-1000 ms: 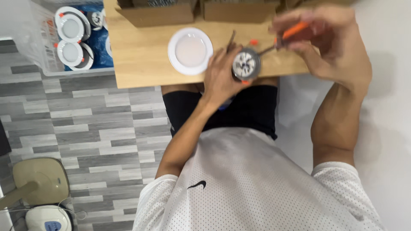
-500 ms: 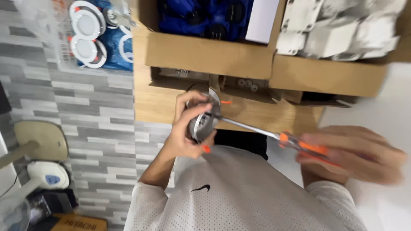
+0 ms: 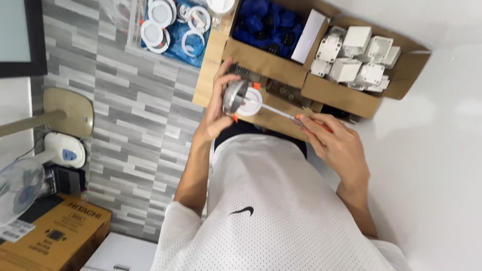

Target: The person assembles a white electrical box with a blue component using a screwdriver. They then handle a circular LED light fixture, placing it on the table and manipulating its wires.

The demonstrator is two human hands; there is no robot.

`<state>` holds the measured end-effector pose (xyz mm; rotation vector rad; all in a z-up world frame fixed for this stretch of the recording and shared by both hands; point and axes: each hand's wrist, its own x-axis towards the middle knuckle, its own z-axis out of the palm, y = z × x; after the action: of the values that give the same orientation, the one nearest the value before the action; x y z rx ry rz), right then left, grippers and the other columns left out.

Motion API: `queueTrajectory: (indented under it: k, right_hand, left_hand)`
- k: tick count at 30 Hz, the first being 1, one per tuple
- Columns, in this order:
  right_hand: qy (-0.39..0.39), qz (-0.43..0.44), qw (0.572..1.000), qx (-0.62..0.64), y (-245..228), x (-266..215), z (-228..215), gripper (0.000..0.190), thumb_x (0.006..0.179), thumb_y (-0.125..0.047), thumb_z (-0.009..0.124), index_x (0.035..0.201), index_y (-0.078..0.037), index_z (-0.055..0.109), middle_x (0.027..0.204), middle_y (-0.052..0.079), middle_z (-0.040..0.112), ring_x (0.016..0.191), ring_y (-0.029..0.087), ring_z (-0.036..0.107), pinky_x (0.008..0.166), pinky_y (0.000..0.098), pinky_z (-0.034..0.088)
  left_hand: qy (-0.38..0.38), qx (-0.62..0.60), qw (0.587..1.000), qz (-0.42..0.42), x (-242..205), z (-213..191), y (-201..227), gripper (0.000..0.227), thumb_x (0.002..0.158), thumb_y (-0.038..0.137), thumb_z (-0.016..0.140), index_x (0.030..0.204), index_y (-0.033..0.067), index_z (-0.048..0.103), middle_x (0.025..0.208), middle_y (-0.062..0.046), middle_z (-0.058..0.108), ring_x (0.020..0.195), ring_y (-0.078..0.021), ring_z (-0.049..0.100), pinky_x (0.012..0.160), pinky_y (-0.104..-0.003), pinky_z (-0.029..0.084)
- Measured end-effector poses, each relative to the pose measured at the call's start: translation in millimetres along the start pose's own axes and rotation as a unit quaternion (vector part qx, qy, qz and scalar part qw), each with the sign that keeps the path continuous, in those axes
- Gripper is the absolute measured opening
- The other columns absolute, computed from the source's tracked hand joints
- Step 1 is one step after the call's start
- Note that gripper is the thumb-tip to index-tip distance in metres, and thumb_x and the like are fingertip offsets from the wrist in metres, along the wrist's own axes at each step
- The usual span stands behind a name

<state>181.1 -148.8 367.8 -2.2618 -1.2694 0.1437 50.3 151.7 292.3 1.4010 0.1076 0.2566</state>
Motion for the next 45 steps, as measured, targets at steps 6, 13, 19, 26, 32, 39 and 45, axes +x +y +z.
queueTrajectory:
  k: [6,13,19,26,32,39,45]
  right_hand:
    - [0.009,0.028,0.999,-0.027,-32.1,-4.5,22.7,0.028,0.100,-0.011,0.083,0.128,-0.014,0.085,0.113,0.009,0.081,0.099,0.026,0.080,0.078,0.0335,0.065]
    - [0.044,0.023,0.992,-0.120,-74.1,-9.6,42.5,0.029,0.103,-0.017,0.080,0.131,-0.011,0.085,0.103,0.009,0.078,0.079,0.022,0.079,0.064,0.0298,0.064]
    - [0.054,0.019,0.987,-0.148,-96.7,-17.4,53.7,0.039,0.115,-0.016,0.079,0.150,-0.003,0.068,0.119,0.004,0.078,0.095,0.011,0.074,0.070,0.0302,0.063]
    - [0.107,0.107,0.987,0.061,-104.8,-29.6,60.3,0.041,0.113,-0.004,0.077,0.152,-0.002,0.065,0.127,0.011,0.081,0.077,0.011,0.068,0.076,0.0260,0.059]
    - [0.159,0.066,0.985,-0.034,-112.3,-33.5,53.2,0.036,0.112,-0.002,0.079,0.147,0.002,0.069,0.124,0.014,0.081,0.103,0.019,0.082,0.086,0.0304,0.066]
    - [0.213,0.013,0.942,-0.257,-118.7,-34.3,36.9,0.022,0.109,-0.008,0.093,0.129,-0.007,0.083,0.105,0.002,0.081,0.064,0.012,0.061,0.055,0.0255,0.045]
    - [0.193,0.095,0.976,0.043,-119.0,-40.7,42.4,0.033,0.107,-0.001,0.083,0.138,0.006,0.073,0.126,0.019,0.081,0.104,0.022,0.079,0.095,0.0313,0.064]
  left_hand:
    - [0.101,-0.107,0.987,-0.058,15.1,4.4,-18.5,0.068,0.096,0.044,0.056,0.150,0.0029,0.060,0.154,-0.020,0.059,0.135,-0.0253,0.064,0.101,-0.036,0.056]
    - [0.075,-0.013,0.996,-0.053,36.5,-1.4,11.4,0.034,0.117,0.030,0.051,0.127,0.0082,0.074,0.128,-0.016,0.077,0.128,-0.0236,0.071,0.116,-0.038,0.051]
    - [0.006,-0.056,0.997,-0.049,43.1,-12.3,21.4,0.029,0.118,0.030,0.049,0.126,0.0099,0.068,0.133,-0.012,0.070,0.123,-0.0216,0.070,0.094,-0.032,0.063]
    - [-0.039,-0.094,0.994,-0.025,54.1,-6.2,27.6,0.025,0.117,0.023,0.049,0.123,0.0081,0.068,0.129,-0.015,0.069,0.115,-0.0315,0.080,0.087,-0.031,0.065]
    - [-0.052,-0.074,0.996,0.002,59.9,8.0,54.2,0.025,0.117,0.027,0.048,0.123,0.0127,0.069,0.133,-0.013,0.068,0.124,-0.0266,0.072,0.087,-0.032,0.065]
    - [-0.057,-0.112,0.992,0.004,54.6,26.1,65.5,0.026,0.117,0.025,0.048,0.121,0.0084,0.067,0.131,-0.016,0.068,0.113,-0.0280,0.079,0.086,-0.031,0.061]
    - [-0.063,-0.060,0.996,0.034,58.0,25.1,70.5,0.028,0.116,0.033,0.052,0.122,0.0135,0.070,0.131,-0.012,0.071,0.123,-0.0224,0.072,0.091,-0.031,0.064]
